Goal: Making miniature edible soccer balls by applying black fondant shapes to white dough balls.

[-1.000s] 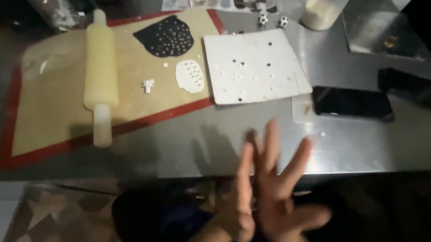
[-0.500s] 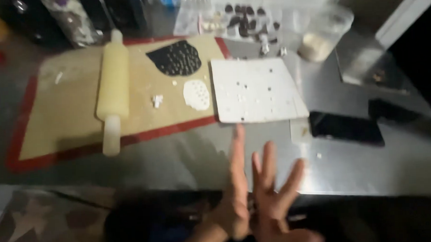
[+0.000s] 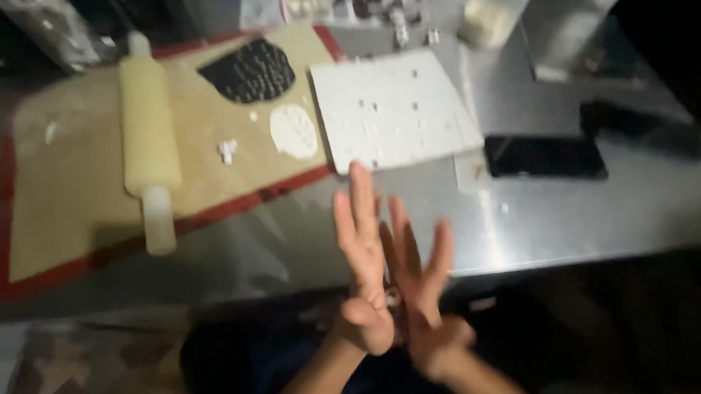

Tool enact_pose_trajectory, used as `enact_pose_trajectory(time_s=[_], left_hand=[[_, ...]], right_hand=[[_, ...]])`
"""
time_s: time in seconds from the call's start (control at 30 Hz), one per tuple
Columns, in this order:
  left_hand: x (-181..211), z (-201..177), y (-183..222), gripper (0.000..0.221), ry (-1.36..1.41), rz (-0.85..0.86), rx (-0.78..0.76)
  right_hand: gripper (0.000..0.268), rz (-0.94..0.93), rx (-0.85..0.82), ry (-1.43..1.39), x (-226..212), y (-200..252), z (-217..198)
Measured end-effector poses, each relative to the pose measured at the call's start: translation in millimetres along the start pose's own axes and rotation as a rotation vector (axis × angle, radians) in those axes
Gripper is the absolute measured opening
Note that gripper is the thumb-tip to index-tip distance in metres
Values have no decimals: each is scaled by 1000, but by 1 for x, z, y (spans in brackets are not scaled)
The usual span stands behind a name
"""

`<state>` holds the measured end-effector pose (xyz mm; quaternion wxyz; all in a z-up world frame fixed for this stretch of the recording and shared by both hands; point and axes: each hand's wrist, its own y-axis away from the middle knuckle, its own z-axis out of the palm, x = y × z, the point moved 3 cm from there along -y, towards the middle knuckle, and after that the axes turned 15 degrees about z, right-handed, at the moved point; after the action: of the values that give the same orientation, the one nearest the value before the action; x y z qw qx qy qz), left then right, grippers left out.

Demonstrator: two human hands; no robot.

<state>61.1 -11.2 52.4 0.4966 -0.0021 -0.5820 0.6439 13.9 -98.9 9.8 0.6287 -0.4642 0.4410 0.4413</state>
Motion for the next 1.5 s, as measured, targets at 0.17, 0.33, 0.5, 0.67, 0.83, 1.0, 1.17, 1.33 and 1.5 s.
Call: enact_pose_trajectory(time_s=[0.17,0.33,0.5,0.67,0.83,1.0,1.17,1.33,1.5], left_hand=[[-5,11,33,108,-12,-58,-33],[-20,-1,20,108,-27,-12,-44],[-5,11,16,108,25,-28,-22],[-20,7,27,118,-234,-157,-198],[-6,9,-5,119,-94,-65,-39],[-16,16,20,121,-136,-29,-162],[-14,-1,-2,126,-154,-103,-80],[-7,10,12,123,2,-81,-52],[-31,6,12,122,-142,-64,-71]], right_hand=[[111,-51,120,-106,-17,-36,-6],[109,-76,11,-13,-32,-29,19],[111,-46,119,67,-18,-21,2],[111,-78,102,-5,-45,-43,3],[112,-21,115,23,-21,-16,-4],[115,-34,198,-125,-38,-38,-4],[118,8,22,-176,-18,-22,-2],[119,-10,174,-95,-16,-12,-8],[120,-45,-212,-587,-35,-45,-2]])
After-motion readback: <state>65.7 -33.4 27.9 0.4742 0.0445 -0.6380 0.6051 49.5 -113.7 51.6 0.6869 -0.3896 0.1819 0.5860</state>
